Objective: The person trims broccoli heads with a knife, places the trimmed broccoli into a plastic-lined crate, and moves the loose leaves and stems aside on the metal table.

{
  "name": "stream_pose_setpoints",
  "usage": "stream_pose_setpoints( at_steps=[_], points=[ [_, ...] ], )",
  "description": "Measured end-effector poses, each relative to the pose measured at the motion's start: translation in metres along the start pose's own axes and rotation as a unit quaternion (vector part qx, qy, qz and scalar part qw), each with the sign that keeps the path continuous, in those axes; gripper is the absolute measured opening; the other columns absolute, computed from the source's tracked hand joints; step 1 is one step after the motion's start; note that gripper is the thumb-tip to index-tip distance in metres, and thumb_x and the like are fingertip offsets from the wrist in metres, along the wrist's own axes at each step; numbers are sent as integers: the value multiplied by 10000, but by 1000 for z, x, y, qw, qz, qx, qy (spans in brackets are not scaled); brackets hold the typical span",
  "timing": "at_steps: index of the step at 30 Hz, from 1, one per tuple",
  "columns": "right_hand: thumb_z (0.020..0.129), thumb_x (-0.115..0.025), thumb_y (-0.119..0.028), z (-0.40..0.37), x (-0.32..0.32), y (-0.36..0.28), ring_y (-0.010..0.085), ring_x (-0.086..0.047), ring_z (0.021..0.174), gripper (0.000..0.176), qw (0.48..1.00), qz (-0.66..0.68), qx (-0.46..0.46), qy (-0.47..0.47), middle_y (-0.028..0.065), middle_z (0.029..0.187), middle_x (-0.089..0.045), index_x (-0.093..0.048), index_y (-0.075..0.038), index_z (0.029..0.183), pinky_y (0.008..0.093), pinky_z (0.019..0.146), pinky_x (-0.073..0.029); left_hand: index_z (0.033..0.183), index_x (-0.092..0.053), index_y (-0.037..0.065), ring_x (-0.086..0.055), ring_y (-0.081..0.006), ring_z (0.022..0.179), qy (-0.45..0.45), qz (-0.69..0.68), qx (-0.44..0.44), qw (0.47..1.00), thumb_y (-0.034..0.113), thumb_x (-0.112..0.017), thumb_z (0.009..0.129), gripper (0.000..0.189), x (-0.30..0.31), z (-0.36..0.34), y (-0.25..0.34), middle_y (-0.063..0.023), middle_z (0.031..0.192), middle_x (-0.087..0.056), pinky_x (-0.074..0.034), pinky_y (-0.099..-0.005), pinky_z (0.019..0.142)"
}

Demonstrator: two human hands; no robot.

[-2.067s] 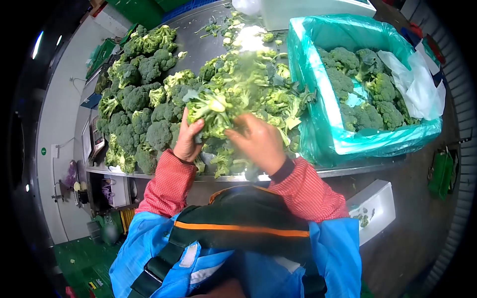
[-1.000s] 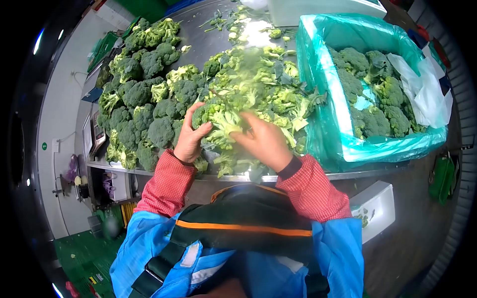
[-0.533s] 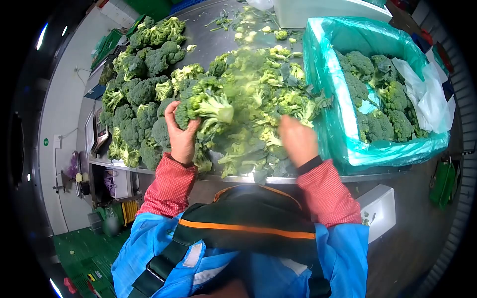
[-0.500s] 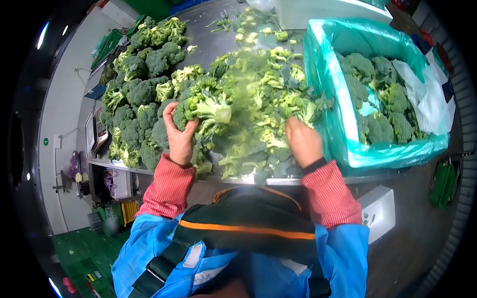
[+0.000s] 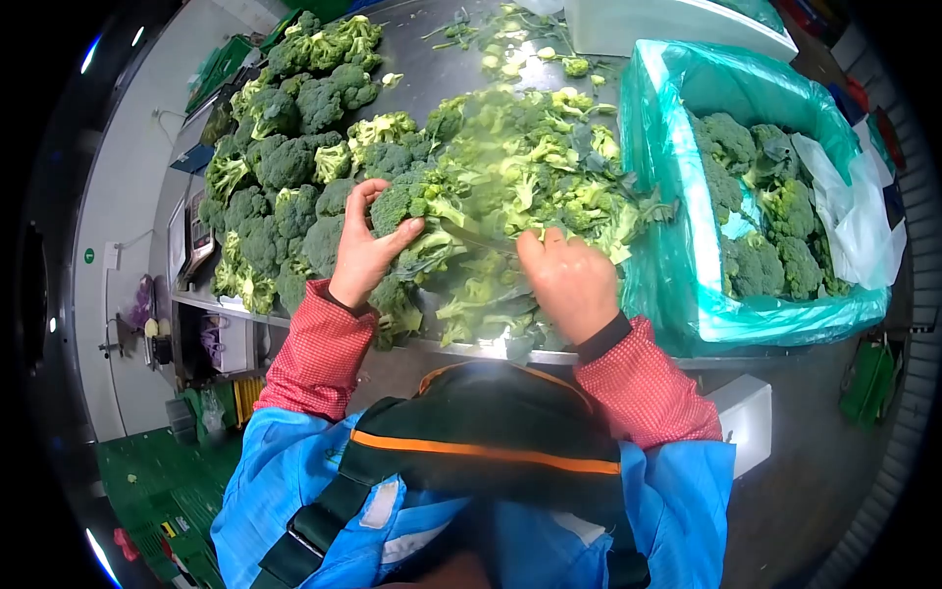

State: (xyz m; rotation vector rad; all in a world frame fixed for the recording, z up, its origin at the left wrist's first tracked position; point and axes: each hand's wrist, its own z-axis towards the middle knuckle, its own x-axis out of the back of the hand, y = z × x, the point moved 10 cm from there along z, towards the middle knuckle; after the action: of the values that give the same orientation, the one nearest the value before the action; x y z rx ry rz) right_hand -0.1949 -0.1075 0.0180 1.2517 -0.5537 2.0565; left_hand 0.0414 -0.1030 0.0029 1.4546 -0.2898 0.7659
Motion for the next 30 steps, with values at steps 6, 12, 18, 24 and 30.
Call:
stream_pose_setpoints(
  at_steps=[6,12,18,24,30],
  points=[
    [920,-530,-131,-30,-50,103,323,-654,606,76,973,56,-219,-34,142,721,-646,-594,-96,941,431,486,-503,1250,-491,102,-444,-252,1234,-23,43,28,998,174,-841,742,621,26,-8,-4,-86,1252,-497,-351,-389,1077],
    [943,-577,-211,-3,-34,33,361,-664,749,138,940,282,-187,-47,153,857,-689,-612,-96,1011,463,603,-504,1265,-513,98,-428,-241,1272,3,-8,40,999,279,-876,720,679,29,-11,-27,-71,1280,-509,-318,-385,1087],
    [924,-610,-208,-21,-49,32,371,-648,719,126,938,267,-206,-83,154,825,-679,-613,-88,964,454,589,-496,1210,-527,97,-477,-230,1163,104,54,-33,993,213,-874,694,633,62,2,-12,-60,1190,-499,-386,-359,986],
    [906,-626,-205,-41,-43,16,329,-658,680,128,943,281,-175,-32,127,811,-681,-635,-96,972,421,558,-510,1304,-500,110,-467,-373,1187,205,312,-65,925,144,-856,662,735,110,56,-50,-184,1258,-458,-415,-459,1012],
    [890,-653,-230,-76,-27,25,329,-648,684,159,946,270,-174,-35,129,789,-654,-629,-74,911,416,573,-510,1379,-473,111,-440,-354,1255,127,226,-225,939,65,-807,716,743,24,86,49,-167,1363,-445,-387,-440,1046]
  ],
)
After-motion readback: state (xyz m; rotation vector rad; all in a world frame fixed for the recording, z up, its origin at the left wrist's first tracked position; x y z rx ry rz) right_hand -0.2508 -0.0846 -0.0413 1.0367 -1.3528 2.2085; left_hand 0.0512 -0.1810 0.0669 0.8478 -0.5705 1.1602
